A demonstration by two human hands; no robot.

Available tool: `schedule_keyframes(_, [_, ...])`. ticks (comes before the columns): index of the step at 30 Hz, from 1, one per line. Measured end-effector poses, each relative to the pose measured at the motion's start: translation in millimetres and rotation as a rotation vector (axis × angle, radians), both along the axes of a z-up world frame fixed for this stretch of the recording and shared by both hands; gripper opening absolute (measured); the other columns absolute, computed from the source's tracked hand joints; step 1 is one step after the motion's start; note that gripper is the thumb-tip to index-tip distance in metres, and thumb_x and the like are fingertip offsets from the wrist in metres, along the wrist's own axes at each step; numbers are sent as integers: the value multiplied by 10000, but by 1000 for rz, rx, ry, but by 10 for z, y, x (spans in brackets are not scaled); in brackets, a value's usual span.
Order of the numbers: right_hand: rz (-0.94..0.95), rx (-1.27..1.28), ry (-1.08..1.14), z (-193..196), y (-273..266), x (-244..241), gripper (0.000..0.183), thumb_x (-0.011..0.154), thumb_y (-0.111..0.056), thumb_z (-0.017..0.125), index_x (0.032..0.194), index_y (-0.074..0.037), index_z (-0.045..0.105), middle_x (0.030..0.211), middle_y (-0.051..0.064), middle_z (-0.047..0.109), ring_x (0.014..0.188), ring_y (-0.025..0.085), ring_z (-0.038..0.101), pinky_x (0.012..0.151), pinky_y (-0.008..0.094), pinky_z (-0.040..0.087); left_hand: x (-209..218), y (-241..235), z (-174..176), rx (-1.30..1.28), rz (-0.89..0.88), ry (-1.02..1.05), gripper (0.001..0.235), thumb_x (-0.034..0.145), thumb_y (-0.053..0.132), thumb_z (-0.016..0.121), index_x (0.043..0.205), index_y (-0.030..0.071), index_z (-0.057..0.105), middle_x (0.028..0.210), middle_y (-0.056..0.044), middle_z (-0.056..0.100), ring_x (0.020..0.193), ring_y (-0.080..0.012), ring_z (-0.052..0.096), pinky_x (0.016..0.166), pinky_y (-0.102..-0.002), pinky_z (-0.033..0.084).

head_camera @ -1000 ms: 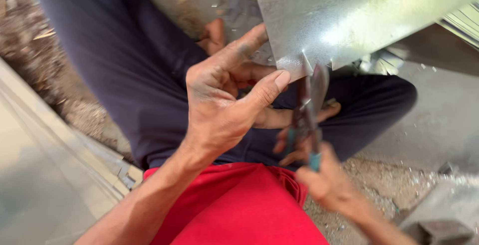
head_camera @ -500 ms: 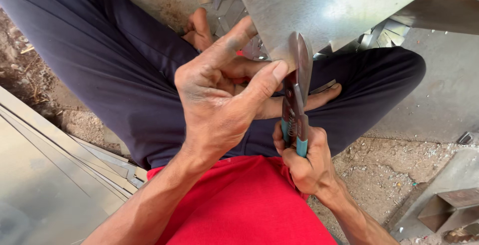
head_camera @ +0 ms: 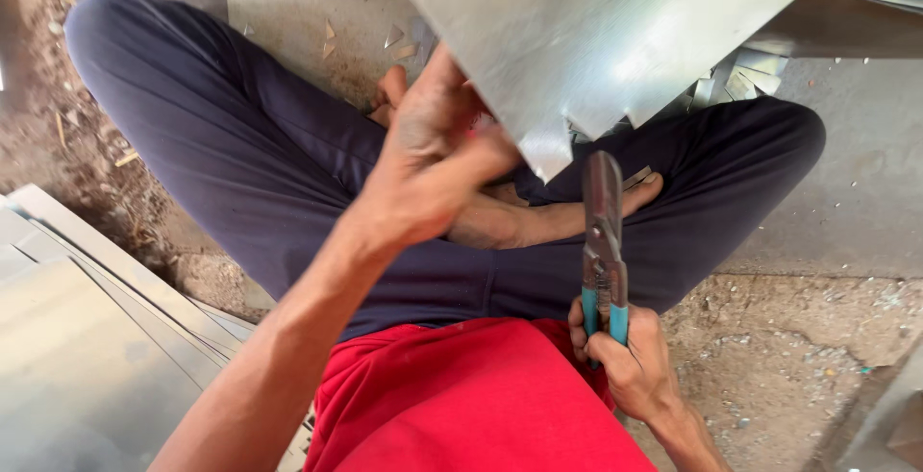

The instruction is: The person cuts a notch into the corner of a metal sheet using tin snips and places the finished sheet onto a stack.

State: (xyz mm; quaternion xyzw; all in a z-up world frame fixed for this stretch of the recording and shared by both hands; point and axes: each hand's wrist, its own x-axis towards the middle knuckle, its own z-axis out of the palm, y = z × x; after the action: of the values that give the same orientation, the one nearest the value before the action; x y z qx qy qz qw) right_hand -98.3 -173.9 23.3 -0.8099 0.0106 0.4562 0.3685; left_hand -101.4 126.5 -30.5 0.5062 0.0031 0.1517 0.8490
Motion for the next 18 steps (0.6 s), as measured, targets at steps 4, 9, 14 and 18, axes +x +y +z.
schedule_keyframes(4, [-124, 59, 9, -107, -78, -107, 298, 694, -50, 494, 889, 54, 695, 668, 100, 662, 579, 178, 616, 541, 326, 519, 34, 163, 175, 614, 178, 6, 442, 837, 11, 799, 1237, 22, 609, 1148, -107, 682, 1074, -232, 724, 928, -358, 581])
schedule_keyframes(9, [-219, 167, -13, -101, -130, -170, 269, 714, -33, 501, 895, 69, 672, 692, 102, 656, 599, 168, 621, 552, 313, 513, 87, 103, 147, 836, 249, 75, 221, 877, -41, 747, 1061, 73, 705, 1059, -108, 715, 954, -294, 728, 815, -344, 579])
schedule_keyframes(14, [-317, 198, -15, -135, -244, -134, 266, 713, -25, 489, 878, 75, 673, 682, 105, 649, 580, 167, 609, 515, 320, 484, 164, -127, 53, 878, 281, 116, 175, 831, 22, 787, 991, 48, 721, 940, -127, 718, 879, -275, 709, 788, -377, 567])
schedule_keyframes(18, [-378, 207, -26, -141, -360, -165, 258, 719, -26, 492, 873, 73, 673, 695, 106, 657, 601, 169, 617, 551, 321, 511, 207, -153, 148, 799, -62, 98, 168, 848, 9, 762, 1013, 6, 735, 960, -139, 751, 924, -244, 708, 826, -393, 533])
